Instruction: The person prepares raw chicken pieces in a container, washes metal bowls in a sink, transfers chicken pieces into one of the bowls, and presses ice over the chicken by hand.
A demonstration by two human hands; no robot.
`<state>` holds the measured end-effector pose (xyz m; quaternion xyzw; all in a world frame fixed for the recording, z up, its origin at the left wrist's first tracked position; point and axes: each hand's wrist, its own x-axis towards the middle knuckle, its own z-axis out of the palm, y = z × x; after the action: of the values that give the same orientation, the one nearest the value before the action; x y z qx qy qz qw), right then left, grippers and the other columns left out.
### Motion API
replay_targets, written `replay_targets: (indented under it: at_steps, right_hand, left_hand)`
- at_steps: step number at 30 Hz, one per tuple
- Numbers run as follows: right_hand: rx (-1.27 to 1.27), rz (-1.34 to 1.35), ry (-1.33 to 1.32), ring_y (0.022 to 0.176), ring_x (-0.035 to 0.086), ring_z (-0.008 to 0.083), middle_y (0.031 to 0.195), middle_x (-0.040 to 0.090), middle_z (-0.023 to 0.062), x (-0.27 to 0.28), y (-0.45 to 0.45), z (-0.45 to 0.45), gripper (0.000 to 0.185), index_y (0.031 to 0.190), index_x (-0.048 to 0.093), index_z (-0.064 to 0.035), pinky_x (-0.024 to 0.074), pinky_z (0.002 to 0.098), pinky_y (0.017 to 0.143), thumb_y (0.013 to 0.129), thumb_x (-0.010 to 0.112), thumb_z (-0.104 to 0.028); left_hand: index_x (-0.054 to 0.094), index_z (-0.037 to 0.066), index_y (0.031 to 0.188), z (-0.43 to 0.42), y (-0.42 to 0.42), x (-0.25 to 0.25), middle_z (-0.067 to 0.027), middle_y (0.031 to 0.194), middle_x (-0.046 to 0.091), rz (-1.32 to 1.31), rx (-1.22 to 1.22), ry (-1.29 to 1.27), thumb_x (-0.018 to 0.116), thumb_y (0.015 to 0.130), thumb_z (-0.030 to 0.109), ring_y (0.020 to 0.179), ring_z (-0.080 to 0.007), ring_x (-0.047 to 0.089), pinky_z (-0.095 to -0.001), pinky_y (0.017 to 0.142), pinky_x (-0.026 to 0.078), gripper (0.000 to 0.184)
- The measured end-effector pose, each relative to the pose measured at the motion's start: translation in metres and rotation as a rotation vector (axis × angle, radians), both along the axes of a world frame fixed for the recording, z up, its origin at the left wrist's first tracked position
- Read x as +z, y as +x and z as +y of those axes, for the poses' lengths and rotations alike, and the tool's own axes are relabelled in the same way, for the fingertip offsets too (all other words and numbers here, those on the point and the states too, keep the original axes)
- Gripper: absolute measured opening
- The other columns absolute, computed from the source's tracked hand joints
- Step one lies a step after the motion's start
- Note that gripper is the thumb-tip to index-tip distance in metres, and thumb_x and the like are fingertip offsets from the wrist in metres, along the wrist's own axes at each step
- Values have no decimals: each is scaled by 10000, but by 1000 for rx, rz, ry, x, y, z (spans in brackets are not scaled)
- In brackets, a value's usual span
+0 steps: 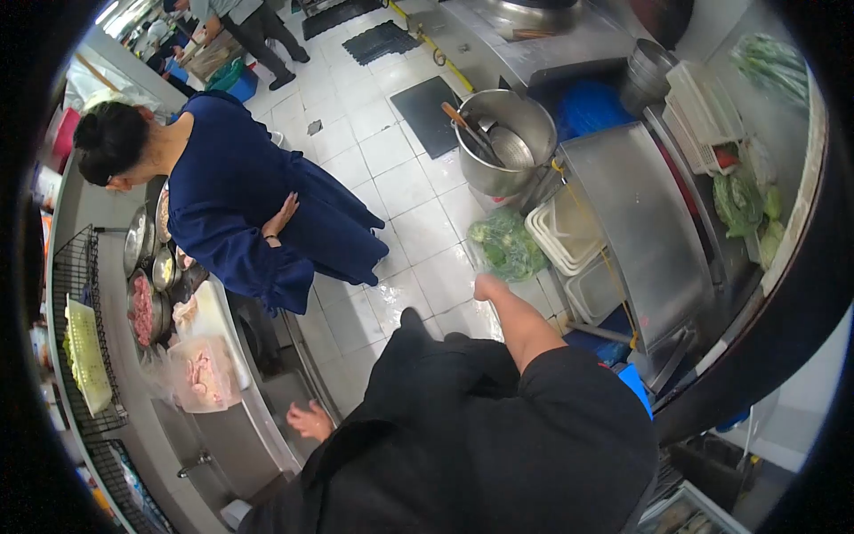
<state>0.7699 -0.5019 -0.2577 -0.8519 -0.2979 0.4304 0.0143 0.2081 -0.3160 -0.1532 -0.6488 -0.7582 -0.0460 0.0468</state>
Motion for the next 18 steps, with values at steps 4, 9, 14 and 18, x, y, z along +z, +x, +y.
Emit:
replay_targets:
  at_steps: [4,9,14,18]
  right_hand:
    - [112,7,51,1137,654,405,1168,685,269,-29,35,57,360,1097,714,36,531,458,952,849,616,-206]
    - [216,70,171,1104,655,426,1132,677,308,17,80,176,420,1092,702,60,527,466,960,877,644,-296]
    - [378,-56,303,1025,663,445,1054,690,299,30,159,297,403,959,726,44,523,490,925,885,611,-336]
    - [511,-122,233,994,668,455,1027,695,294,48,224,381,391,950,726,42,532,493,904,873,608,-323]
  left_hand:
    - [586,53,1309,-14,42,-41,-174,1322,549,-75,-106,-888,701,911,290,1194,-349,558,-499,914,471,477]
    - [590,50,1306,-29,94,-80,-176,1314,560,-402,-132,-1508,694,912,295,1184,-348,567,-497,915,475,476]
    - [594,46,1303,-1,180,-105,-178,1307,570,-555,-91,-1506,688,913,300,1175,-348,575,-495,916,478,474]
    - [597,43,1300,42,230,-96,-180,1301,578,-618,-34,-1434,682,914,304,1167,-347,582,-494,917,482,473]
